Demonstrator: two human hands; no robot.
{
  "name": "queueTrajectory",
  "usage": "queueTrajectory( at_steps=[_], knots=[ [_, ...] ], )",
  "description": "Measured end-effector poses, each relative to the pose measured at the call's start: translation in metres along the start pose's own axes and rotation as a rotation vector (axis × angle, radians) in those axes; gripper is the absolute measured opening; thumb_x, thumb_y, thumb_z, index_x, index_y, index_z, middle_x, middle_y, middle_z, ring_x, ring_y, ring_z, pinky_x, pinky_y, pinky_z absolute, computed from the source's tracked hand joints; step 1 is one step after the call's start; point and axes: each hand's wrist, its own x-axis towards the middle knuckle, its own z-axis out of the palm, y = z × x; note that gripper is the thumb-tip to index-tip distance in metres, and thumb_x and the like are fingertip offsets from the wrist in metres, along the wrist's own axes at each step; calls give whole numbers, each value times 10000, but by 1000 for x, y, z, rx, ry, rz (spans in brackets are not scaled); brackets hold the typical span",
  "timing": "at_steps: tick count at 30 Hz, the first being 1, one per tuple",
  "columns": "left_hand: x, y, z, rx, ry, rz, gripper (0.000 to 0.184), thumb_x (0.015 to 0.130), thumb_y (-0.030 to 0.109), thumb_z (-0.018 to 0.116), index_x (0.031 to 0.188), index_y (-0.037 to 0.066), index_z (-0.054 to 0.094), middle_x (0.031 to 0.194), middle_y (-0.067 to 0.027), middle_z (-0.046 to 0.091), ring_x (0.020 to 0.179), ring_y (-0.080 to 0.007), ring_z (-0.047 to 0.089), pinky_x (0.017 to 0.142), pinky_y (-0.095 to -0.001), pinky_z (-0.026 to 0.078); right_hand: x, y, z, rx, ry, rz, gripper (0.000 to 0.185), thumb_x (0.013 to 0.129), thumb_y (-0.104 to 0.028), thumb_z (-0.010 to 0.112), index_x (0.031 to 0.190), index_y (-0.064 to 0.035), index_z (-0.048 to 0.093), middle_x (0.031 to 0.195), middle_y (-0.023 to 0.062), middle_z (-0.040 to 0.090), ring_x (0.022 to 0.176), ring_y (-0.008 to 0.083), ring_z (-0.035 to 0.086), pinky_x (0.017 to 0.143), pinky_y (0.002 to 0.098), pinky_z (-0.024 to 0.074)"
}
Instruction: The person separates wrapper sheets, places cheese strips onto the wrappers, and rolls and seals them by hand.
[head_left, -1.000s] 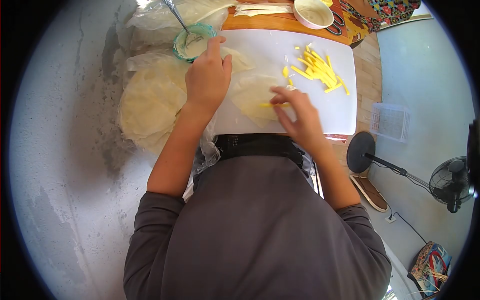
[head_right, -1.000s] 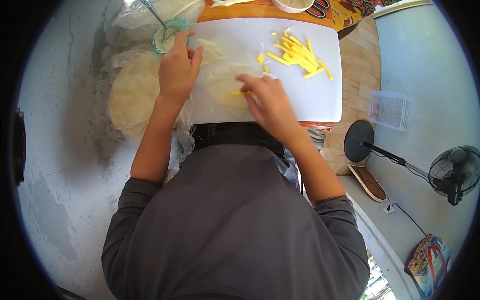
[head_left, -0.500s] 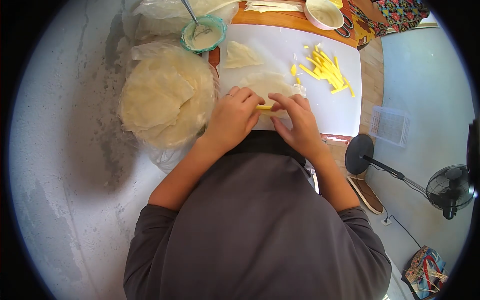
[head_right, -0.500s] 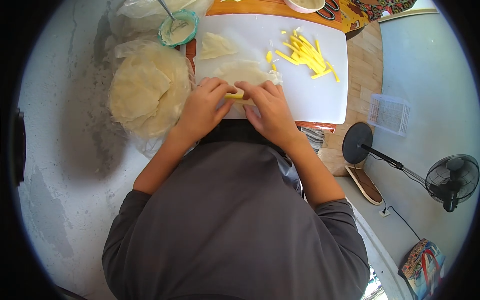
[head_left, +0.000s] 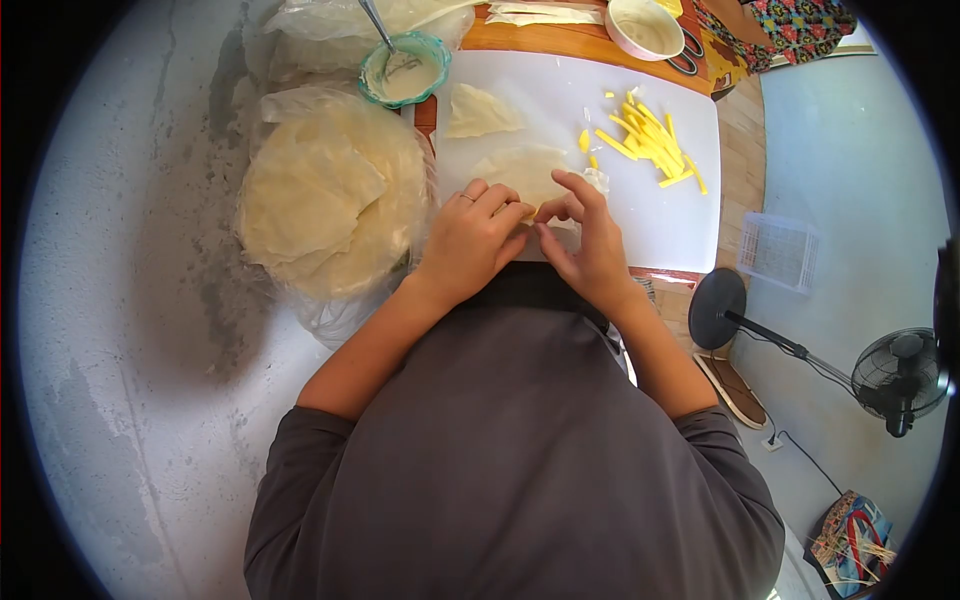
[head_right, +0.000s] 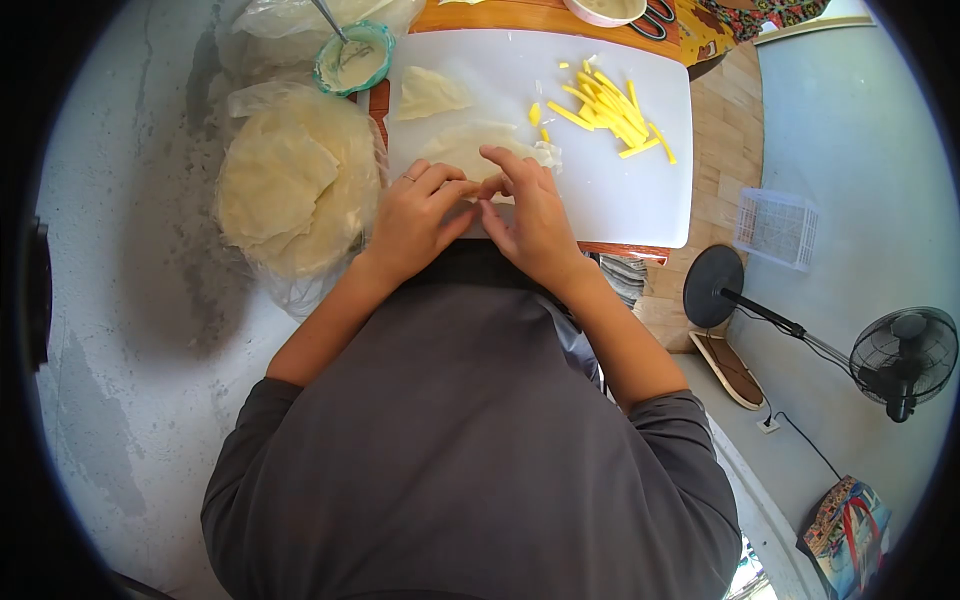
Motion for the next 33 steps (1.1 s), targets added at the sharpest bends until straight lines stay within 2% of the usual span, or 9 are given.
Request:
queueTrajectory(
  at_steps=[2, 6, 11, 14, 17, 20, 24, 30, 33],
  knots=[
    [1, -4, 7, -8, 24, 6, 235, 738, 75, 740, 965, 72, 677, 930, -44, 611, 879, -252, 577, 722, -370, 482, 3, 0, -1, 22, -2, 33, 697, 753, 66, 682, 1383, -97, 434, 908, 51, 623, 901, 239, 545, 855, 351, 409],
    [5, -7, 2, -26, 0, 9, 152, 760, 85, 719, 910, 81, 694, 900, -21, 600, 879, -225, 570, 735, -351, 483, 13, -8, -16, -140, -61, -60, 662, 766, 18, 698, 1369, -111, 457, 931, 42, 620, 920, 242, 536, 850, 364, 393],
    [10, -9, -7, -74, -53, -15, 122, 771, 65, 704, 893, 61, 700, 888, -35, 598, 884, -243, 569, 753, -370, 491, 10, 3, -24, -239, -137, -45, 573, 772, 1, 699, 1298, -120, 507, 931, 13, 618, 922, 236, 528, 814, 371, 382],
    [11, -10, -8, -92, -80, -38, 120, 796, 55, 681, 915, 56, 698, 889, -56, 611, 882, -260, 572, 762, -380, 492, 9, 7, -23, -225, -99, -71, 428, 778, 17, 674, 1174, -101, 564, 917, 1, 611, 921, 225, 525, 807, 374, 380],
    [13, -11, -7, -102, -59, -64, 123, 828, 55, 656, 950, 54, 675, 874, -73, 631, 868, -274, 585, 757, -392, 493, 9, 11, -28, -257, -161, -87, 309, 770, 54, 668, 1041, -82, 609, 945, 22, 616, 927, 244, 525, 824, 363, 384],
    [15, -7, -10, -134, -49, -140, 138, 846, 55, 653, 984, 49, 643, 847, -77, 643, 843, -271, 602, 738, -396, 487, 11, 10, -30, -360, -202, -170, 247, 753, 8, 659, 964, -120, 649, 912, -3, 592, 921, 223, 518, 786, 367, 378],
    [15, -7, -11, -125, -61, -187, 141, 848, 57, 657, 984, 52, 619, 819, -71, 641, 816, -274, 615, 713, -398, 487, 11, 8, -28, -379, -202, -118, 275, 738, -8, 670, 979, -141, 664, 945, 3, 585, 933, 226, 513, 785, 369, 380],
    [13, -12, -11, -90, -84, -40, 72, 831, 58, 649, 900, 75, 642, 829, -57, 621, 842, -258, 610, 714, -391, 502, 13, 6, -26, -395, -202, -104, 242, 755, -84, 724, 984, -126, 658, 931, 10, 564, 927, 229, 508, 785, 372, 380],
    [12, -11, -9, -82, -41, -36, 62, 810, 66, 669, 869, 77, 654, 840, -50, 608, 844, -251, 609, 717, -381, 505, 15, 5, -22, -405, -197, -82, 218, 767, -125, 750, 958, -123, 645, 914, 15, 555, 921, 232, 509, 784, 372, 379]
  ],
)
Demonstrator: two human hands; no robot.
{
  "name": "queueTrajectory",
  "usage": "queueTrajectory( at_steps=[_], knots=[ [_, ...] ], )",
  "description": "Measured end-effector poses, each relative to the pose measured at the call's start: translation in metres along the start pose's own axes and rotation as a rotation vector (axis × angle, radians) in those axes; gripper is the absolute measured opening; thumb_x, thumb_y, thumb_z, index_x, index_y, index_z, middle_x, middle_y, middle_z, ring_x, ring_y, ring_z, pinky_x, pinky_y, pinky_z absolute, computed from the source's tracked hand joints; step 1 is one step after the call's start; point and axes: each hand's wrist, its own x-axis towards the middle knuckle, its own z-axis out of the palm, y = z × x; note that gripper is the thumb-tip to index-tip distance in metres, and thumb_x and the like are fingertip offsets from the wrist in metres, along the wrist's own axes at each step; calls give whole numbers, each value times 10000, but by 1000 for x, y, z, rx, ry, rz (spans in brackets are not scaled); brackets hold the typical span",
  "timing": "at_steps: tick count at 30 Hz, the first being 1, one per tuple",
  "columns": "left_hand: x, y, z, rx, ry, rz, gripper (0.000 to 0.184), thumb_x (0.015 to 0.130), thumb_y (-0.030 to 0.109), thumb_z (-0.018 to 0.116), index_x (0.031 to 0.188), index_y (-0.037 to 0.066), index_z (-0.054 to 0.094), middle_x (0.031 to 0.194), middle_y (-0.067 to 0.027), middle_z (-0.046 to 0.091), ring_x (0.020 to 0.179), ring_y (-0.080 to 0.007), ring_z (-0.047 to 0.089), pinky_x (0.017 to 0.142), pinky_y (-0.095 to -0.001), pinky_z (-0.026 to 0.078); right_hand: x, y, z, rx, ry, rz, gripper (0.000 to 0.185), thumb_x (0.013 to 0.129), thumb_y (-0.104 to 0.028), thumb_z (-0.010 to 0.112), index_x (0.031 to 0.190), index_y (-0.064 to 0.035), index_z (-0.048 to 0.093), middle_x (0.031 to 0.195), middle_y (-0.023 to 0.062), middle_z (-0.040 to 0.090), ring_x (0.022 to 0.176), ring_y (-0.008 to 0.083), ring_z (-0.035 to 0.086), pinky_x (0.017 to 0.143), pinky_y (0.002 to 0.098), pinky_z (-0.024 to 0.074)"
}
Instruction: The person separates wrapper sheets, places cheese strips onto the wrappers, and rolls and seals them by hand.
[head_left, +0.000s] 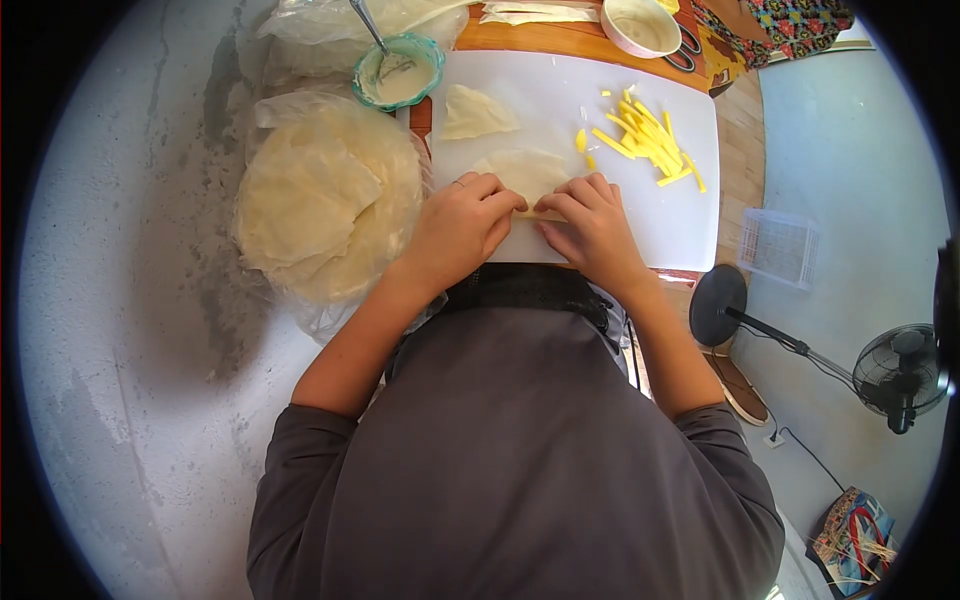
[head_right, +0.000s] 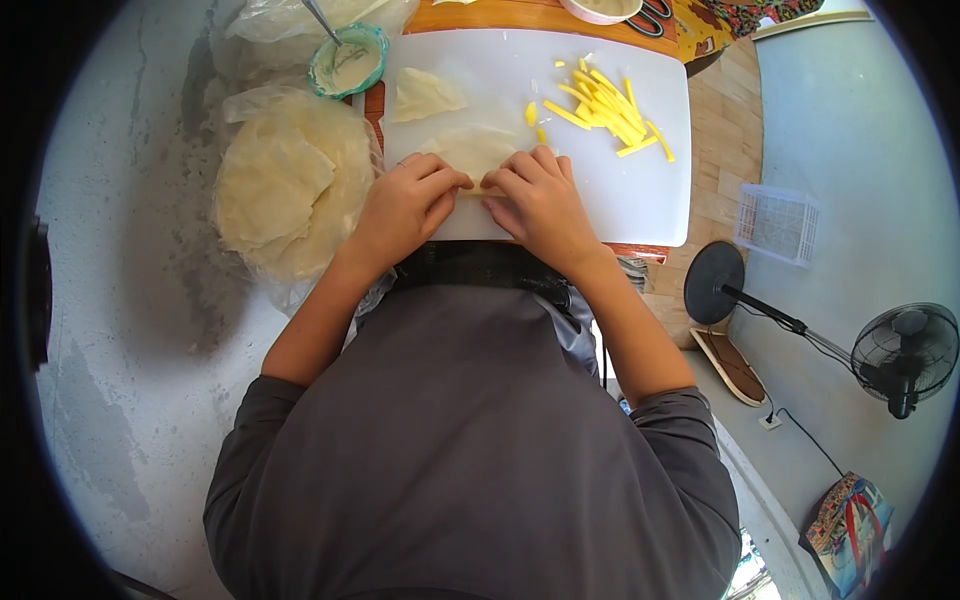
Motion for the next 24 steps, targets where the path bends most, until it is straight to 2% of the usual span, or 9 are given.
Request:
queueTrajectory(
  at_steps=[3, 6, 12, 20, 24],
  knots=[
    [1, 5, -5, -28, -37, -10, 105, 802, 58, 690, 903, 69, 662, 871, -70, 621, 849, -269, 615, 711, -388, 499, 2, 0, 3, -19, 0, 19, 208, 768, -152, 764, 923, -124, 628, 911, 14, 555, 921, 234, 513, 781, 374, 380],
    [2, 4, -3, 18, -29, -20, 126, 776, 118, 732, 872, 94, 655, 853, -40, 610, 841, -239, 606, 717, -372, 507, 4, 0, 3, -27, -13, 32, 218, 758, -162, 778, 900, -122, 618, 910, 15, 558, 919, 236, 515, 774, 373, 380],
    [1, 2, -1, 63, -39, -16, 144, 789, 145, 746, 880, 85, 651, 850, -46, 603, 837, -244, 603, 705, -374, 494, 5, 2, 4, -38, -23, 40, 226, 750, -162, 793, 877, -113, 612, 898, 20, 554, 910, 242, 509, 768, 365, 377],
    [11, -1, -3, 128, -84, -84, 162, 783, 194, 756, 805, 66, 659, 902, -58, 575, 918, -264, 552, 760, -388, 483, 14, 5, -3, -69, -76, 111, 239, 723, -245, 803, 773, -108, 614, 903, 31, 536, 932, 261, 493, 778, 396, 391],
    [19, -2, -3, 157, -133, -140, 206, 778, 235, 764, 763, 49, 676, 915, -60, 573, 948, -268, 543, 800, -385, 484, 23, 8, -9, -65, -165, 182, 264, 721, -304, 804, 749, -83, 663, 907, 41, 545, 956, 266, 490, 784, 410, 396]
  ],
)
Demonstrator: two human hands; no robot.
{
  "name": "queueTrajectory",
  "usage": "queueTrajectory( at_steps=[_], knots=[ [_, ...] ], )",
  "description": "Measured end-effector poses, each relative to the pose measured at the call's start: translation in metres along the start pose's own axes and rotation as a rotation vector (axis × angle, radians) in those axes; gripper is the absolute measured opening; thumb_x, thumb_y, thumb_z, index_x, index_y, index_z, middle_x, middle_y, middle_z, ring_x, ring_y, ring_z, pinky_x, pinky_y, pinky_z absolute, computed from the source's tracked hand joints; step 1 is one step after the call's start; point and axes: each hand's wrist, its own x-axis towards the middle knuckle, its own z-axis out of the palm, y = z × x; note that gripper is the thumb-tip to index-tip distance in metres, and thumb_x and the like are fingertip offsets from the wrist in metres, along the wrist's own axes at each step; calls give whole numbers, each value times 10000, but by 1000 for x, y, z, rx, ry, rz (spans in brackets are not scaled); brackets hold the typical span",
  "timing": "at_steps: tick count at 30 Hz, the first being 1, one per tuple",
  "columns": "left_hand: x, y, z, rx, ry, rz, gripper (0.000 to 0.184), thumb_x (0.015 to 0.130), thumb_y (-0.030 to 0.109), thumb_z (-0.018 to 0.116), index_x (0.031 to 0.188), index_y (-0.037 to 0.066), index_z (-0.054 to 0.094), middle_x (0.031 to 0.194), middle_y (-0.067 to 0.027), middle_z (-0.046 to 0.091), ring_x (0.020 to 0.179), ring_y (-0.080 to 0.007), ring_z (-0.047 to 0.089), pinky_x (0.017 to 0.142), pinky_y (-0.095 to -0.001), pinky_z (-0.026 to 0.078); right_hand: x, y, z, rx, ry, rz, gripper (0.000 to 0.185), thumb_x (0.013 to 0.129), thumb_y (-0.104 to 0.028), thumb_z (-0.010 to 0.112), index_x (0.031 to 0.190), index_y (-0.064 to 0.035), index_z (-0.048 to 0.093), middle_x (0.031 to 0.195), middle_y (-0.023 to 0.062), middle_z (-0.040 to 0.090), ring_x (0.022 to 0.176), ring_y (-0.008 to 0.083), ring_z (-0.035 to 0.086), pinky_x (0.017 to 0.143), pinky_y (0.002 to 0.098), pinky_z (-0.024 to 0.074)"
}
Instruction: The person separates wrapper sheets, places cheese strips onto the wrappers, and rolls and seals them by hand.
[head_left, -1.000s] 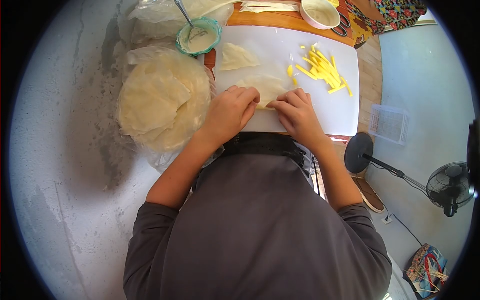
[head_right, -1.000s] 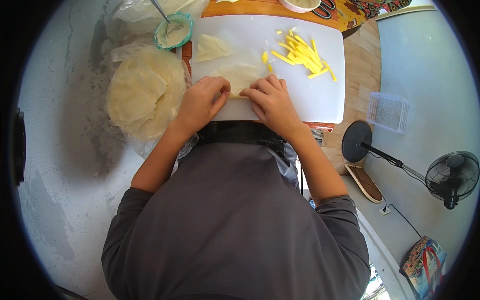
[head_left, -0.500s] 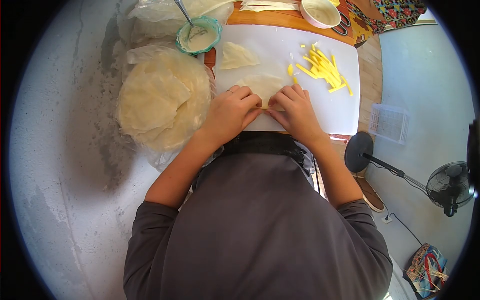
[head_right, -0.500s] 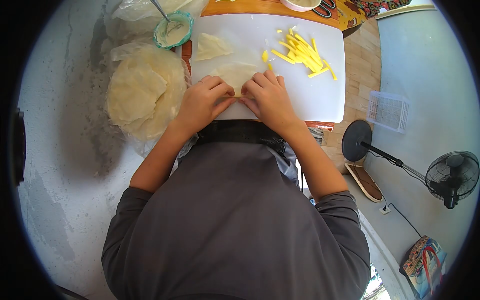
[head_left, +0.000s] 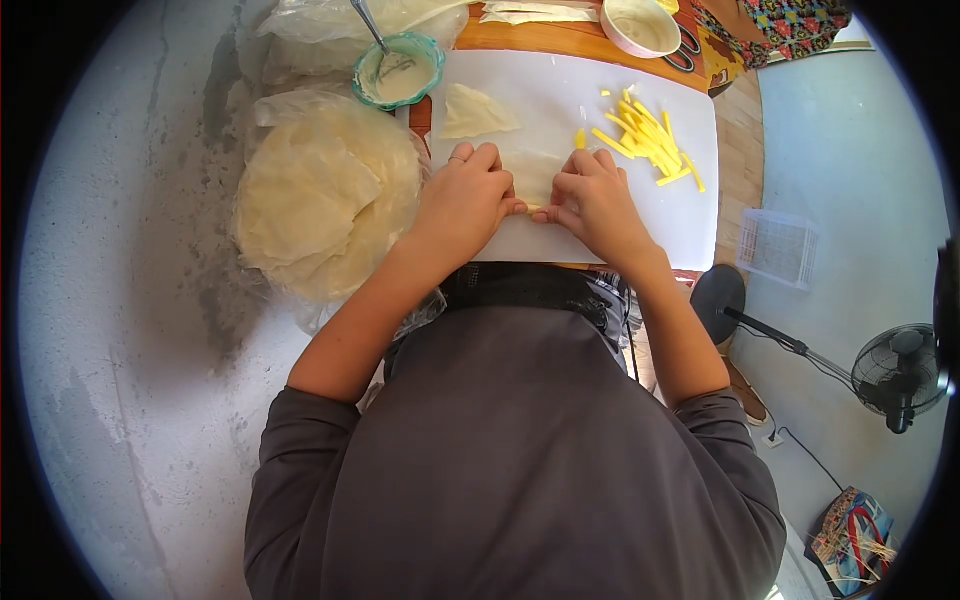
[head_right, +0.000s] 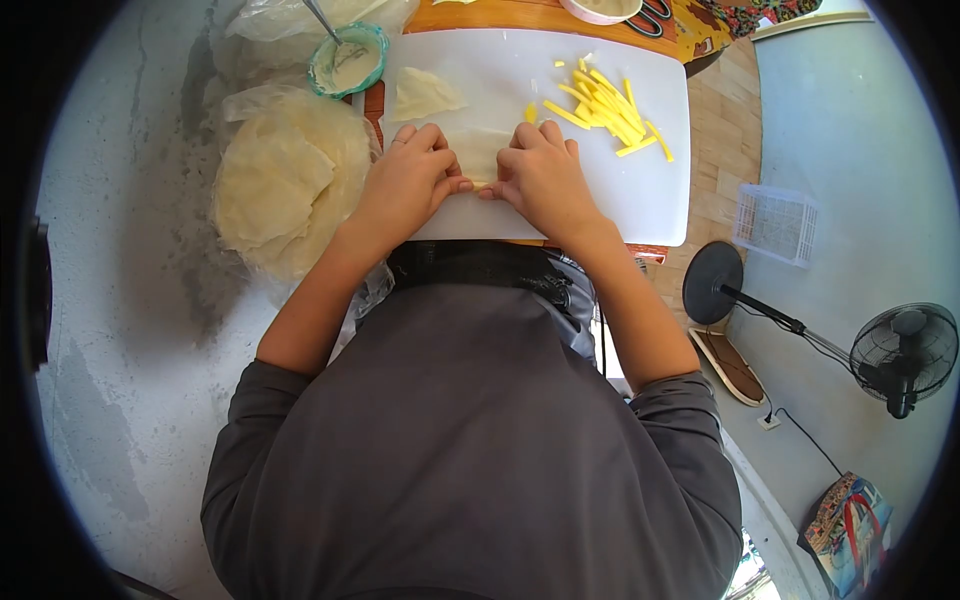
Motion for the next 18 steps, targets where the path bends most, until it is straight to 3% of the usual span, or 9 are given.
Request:
queueTrajectory(
  at_steps=[8, 11, 14, 18],
  knots=[
    [23, 2, -7, 207, -162, -92, 234, 758, 259, 776, 733, 41, 697, 934, -60, 579, 983, -265, 551, 817, -386, 499, 16, 14, -4, -16, -126, 38, 316, 714, -354, 807, 729, -65, 680, 905, 83, 601, 987, 299, 521, 788, 449, 431],
    [26, 5, -10, 184, -128, -81, 221, 748, 237, 784, 761, 48, 669, 929, -65, 579, 982, -270, 560, 816, -389, 499, 18, 4, -11, -36, -139, 104, 272, 742, -268, 792, 828, -62, 636, 903, 84, 616, 977, 294, 542, 786, 461, 433],
    [25, 7, -9, 139, -66, -45, 224, 746, 206, 785, 809, 57, 630, 922, -71, 578, 969, -277, 566, 804, -396, 496, 15, -5, -10, 76, 51, -98, 254, 765, -87, 756, 926, -41, 566, 839, 107, 581, 856, 290, 551, 771, 399, 459],
    [20, 5, -6, 79, -10, 27, 189, 775, 137, 750, 863, 63, 600, 921, -77, 577, 955, -292, 566, 790, -405, 488, 1, -15, -2, 234, 70, -174, 269, 803, 39, 649, 1021, -46, 517, 885, 116, 595, 858, 304, 572, 770, 397, 472]
  ],
)
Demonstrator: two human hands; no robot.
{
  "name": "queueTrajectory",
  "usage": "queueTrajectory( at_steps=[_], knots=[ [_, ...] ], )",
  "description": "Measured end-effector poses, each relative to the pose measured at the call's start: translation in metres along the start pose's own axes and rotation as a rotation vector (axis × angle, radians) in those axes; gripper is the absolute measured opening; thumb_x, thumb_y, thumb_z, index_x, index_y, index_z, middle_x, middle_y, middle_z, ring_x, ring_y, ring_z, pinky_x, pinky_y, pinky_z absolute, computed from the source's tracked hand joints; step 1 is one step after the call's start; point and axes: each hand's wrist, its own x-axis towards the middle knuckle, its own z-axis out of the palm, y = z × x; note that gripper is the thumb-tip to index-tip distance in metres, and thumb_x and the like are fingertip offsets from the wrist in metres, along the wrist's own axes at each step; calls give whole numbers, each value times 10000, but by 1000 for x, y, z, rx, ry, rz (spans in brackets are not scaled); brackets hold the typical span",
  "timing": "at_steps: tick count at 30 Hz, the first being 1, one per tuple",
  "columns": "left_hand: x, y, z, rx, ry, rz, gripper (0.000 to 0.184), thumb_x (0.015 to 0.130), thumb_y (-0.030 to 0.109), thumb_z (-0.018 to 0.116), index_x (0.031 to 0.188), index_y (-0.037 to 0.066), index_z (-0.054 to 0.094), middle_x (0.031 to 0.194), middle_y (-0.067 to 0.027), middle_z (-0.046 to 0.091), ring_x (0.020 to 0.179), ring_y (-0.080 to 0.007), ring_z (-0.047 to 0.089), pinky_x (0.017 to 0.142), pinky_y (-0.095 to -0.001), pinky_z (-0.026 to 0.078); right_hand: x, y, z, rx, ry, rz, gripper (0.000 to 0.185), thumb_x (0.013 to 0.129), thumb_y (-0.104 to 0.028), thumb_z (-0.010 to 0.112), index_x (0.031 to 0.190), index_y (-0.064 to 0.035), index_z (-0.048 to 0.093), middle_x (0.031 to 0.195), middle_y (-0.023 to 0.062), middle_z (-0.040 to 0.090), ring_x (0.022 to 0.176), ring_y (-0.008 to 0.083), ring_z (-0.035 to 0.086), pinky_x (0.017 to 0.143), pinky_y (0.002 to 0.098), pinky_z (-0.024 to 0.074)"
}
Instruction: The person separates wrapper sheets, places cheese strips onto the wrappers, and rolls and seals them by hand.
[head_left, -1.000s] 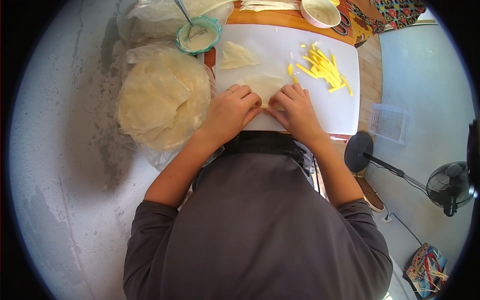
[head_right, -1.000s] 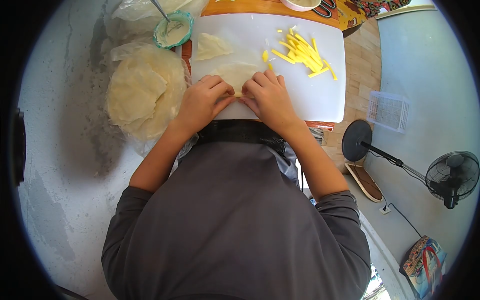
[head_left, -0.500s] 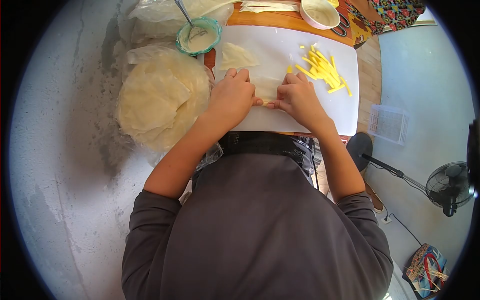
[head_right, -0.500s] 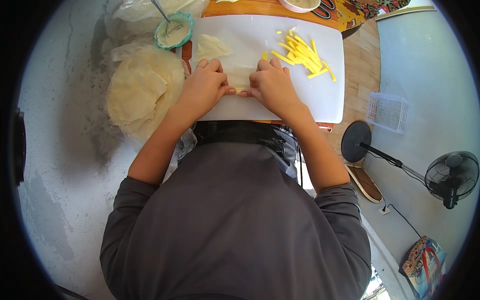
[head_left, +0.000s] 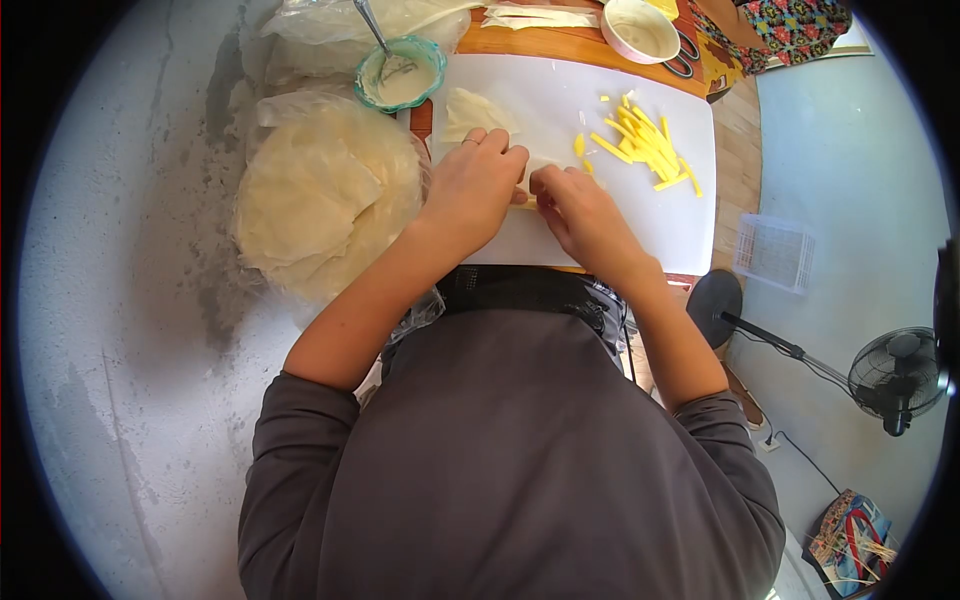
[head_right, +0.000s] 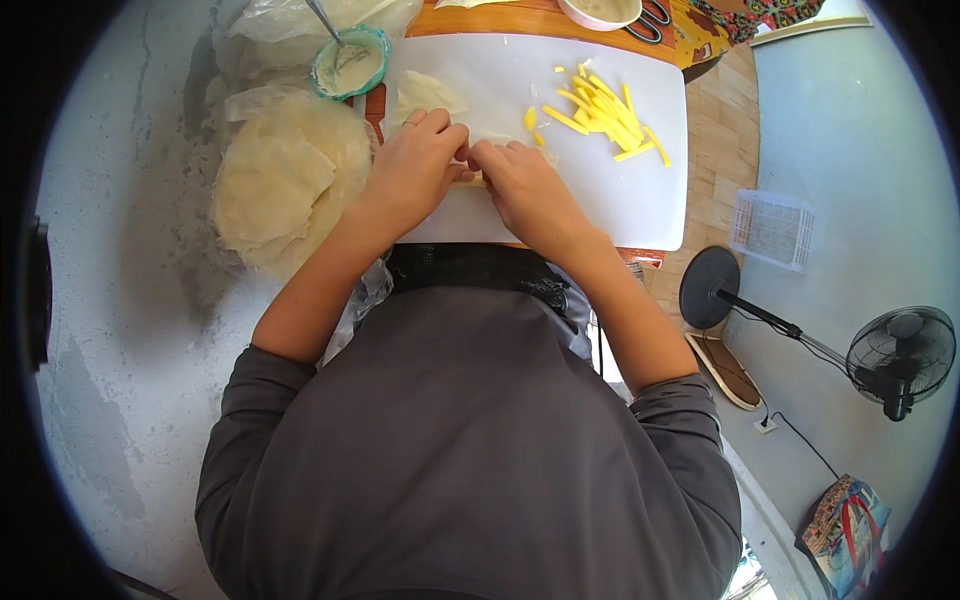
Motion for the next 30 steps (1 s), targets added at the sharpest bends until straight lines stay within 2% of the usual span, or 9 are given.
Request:
queueTrajectory(
  at_steps=[2, 6, 9, 12, 15, 18, 24, 27, 30],
  knots=[
    [-5, 3, 4, -52, 37, 24, 146, 797, 101, 714, 880, 54, 604, 928, -82, 581, 940, -302, 561, 789, -412, 484, -6, -1, 4, 17, 41, -5, 227, 824, 63, 580, 1012, -48, 520, 898, 114, 607, 846, 326, 555, 761, 407, 452],
    [-27, 23, 9, -51, 34, 77, 150, 840, 62, 641, 980, 12, 628, 996, -110, 609, 970, -316, 569, 826, -412, 487, -12, 8, 11, 62, 106, -5, 228, 827, 54, 590, 1017, -43, 510, 895, 118, 604, 855, 321, 560, 761, 413, 461],
    [-47, 39, 19, -47, 18, 61, 371, 873, 123, 623, 1202, -44, 583, 1210, -161, 590, 1153, -322, 540, 967, -410, 455, -14, 12, 12, 45, 108, 28, 234, 835, 42, 610, 1032, -37, 513, 912, 123, 612, 878, 314, 586, 778, 404, 479],
    [-60, 53, 25, 161, -42, 26, 620, 886, 243, 640, 1389, -61, 441, 1433, -202, 451, 1358, -329, 406, 1106, -425, 355, -14, 16, 11, -2, 107, 50, 233, 848, 28, 629, 1047, -36, 523, 935, 127, 624, 900, 307, 613, 796, 390, 496],
    [-61, 54, 35, 192, -73, -2, 790, 871, 359, 659, 1456, -63, 339, 1532, -204, 328, 1439, -327, 295, 1155, -446, 281, -10, 18, 10, 2, 153, 50, 217, 860, 20, 602, 1055, -52, 536, 906, 125, 615, 870, 318, 581, 774, 401, 479],
    [-55, 48, 41, 205, -33, 1, 824, 849, 404, 673, 1447, -64, 354, 1535, -207, 324, 1441, -328, 295, 1152, -446, 290, -8, 16, 3, 5, 200, 50, 225, 862, 16, 616, 1067, -46, 547, 918, 129, 627, 885, 312, 604, 778, 398, 492],
    [-38, 31, 49, 171, 27, 40, 809, 858, 394, 666, 1446, -65, 353, 1528, -212, 336, 1427, -337, 323, 1147, -459, 300, -10, 19, -28, -27, 357, 116, 260, 846, 17, 666, 1083, -21, 565, 939, 136, 671, 878, 273, 664, 775, 366, 522],
    [-30, 23, 53, 183, 62, 54, 682, 906, 316, 626, 1423, -62, 389, 1500, -213, 384, 1414, -349, 344, 1146, -463, 305, -9, 22, -43, -61, 385, 140, 237, 848, 9, 673, 1062, -12, 572, 924, 131, 685, 854, 253, 677, 766, 351, 527],
    [-18, 16, 48, 252, 145, 120, 482, 900, 183, 591, 1329, -27, 524, 1374, -173, 512, 1302, -323, 467, 1078, -437, 380, -5, 30, -55, -107, 401, 150, 215, 849, 3, 674, 1043, -16, 584, 922, 128, 684, 850, 245, 676, 746, 349, 530]
  ],
)
